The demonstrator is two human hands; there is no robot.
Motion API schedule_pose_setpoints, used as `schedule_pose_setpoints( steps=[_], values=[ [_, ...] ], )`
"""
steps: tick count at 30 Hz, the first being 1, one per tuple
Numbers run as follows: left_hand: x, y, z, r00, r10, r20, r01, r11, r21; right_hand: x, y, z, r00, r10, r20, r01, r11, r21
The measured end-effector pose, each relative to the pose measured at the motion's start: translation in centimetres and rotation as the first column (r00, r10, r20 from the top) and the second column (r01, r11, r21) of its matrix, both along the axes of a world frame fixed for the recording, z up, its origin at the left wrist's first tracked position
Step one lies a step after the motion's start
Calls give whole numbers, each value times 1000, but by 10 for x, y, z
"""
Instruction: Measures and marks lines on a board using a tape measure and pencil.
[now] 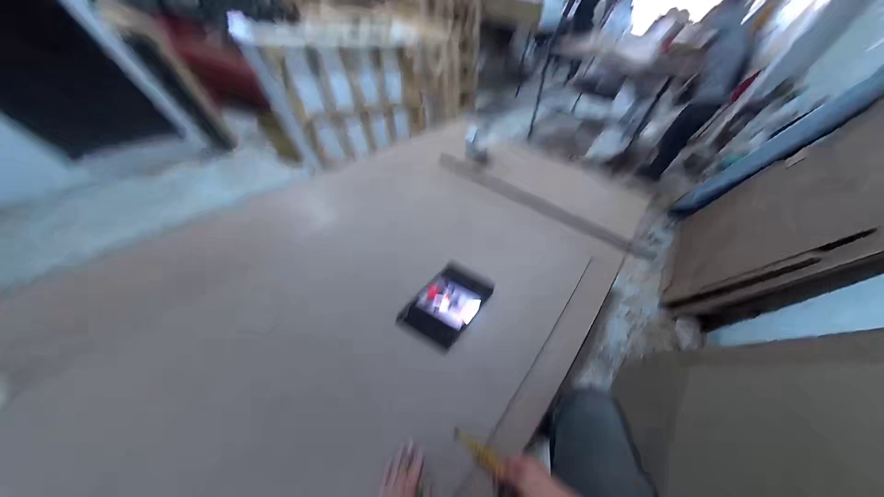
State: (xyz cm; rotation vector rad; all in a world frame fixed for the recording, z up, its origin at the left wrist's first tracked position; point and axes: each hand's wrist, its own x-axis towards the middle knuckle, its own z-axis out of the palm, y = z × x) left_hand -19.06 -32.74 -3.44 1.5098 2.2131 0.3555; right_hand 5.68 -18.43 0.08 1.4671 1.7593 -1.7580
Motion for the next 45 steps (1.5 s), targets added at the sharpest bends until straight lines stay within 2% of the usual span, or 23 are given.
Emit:
schedule_pose_setpoints(
  steps=[1, 3, 5, 8, 12, 18, 25, 29, 31, 34, 37, 39, 41, 42, 45],
  values=[
    [-1, -15, -28, 1000, 18, -11, -17, 993, 117, -6, 0, -3, 999, 27, 23, -26, 999, -48],
    [-4, -28, -48, 1000, 3, 27, -6, 991, 132, -17, 2, -17, 999, 14, 37, -10, 995, -103],
    [-4, -26, -50, 998, -29, 61, 19, 987, 157, -20, 1, -27, 999, -27, 20, 30, 991, -129],
    [7, -8, -40, 982, -153, 106, 129, 969, 211, -20, 0, -29, 999, -22, 27, 25, 993, -118],
    [23, 22, -38, 947, -299, 118, 242, 906, 347, -26, 5, -28, 999, -13, 44, 18, 995, -103],
    [28, 35, -45, 933, -325, 157, 268, 915, 301, -36, 7, -22, 994, -104, 47, 107, 992, -62],
    [29, 41, -49, 926, -347, 152, 290, 907, 305, -41, 14, -32, 974, -225, 33, 228, 969, -100],
    [28, 43, -47, 931, -338, 141, 279, 904, 323, -45, 20, -34, 971, -232, 51, 236, 968, -82],
    [26, 44, -38, 938, -277, 210, 198, 922, 332, -46, 21, -34, 974, -215, 66, 219, 974, -62],
    [14, 53, -16, 935, -39, 353, -88, 938, 335, -47, 21, -34, 977, -205, 59, 208, 977, -40],
    [1, 67, -9, 827, 226, 514, -406, 873, 270, -45, 20, -34, 979, -195, 66, 197, 980, -38],
    [-4, 76, -10, 701, 355, 619, -549, 822, 150, -46, 19, -33, 976, -207, 69, 210, 976, -48],
    [-5, 83, -12, 585, 423, 692, -626, 778, 54, -45, 19, -32, 970, -234, 61, 238, 968, -74],
    [-4, 85, -13, 558, 437, 706, -641, 767, 32, -45, 19, -32, 967, -247, 59, 251, 964, -87],
    [-1, 87, -14, 566, 457, 686, -638, 770, 13, -44, 19, -32, 962, -267, 64, 273, 957, -103]
  ],
)
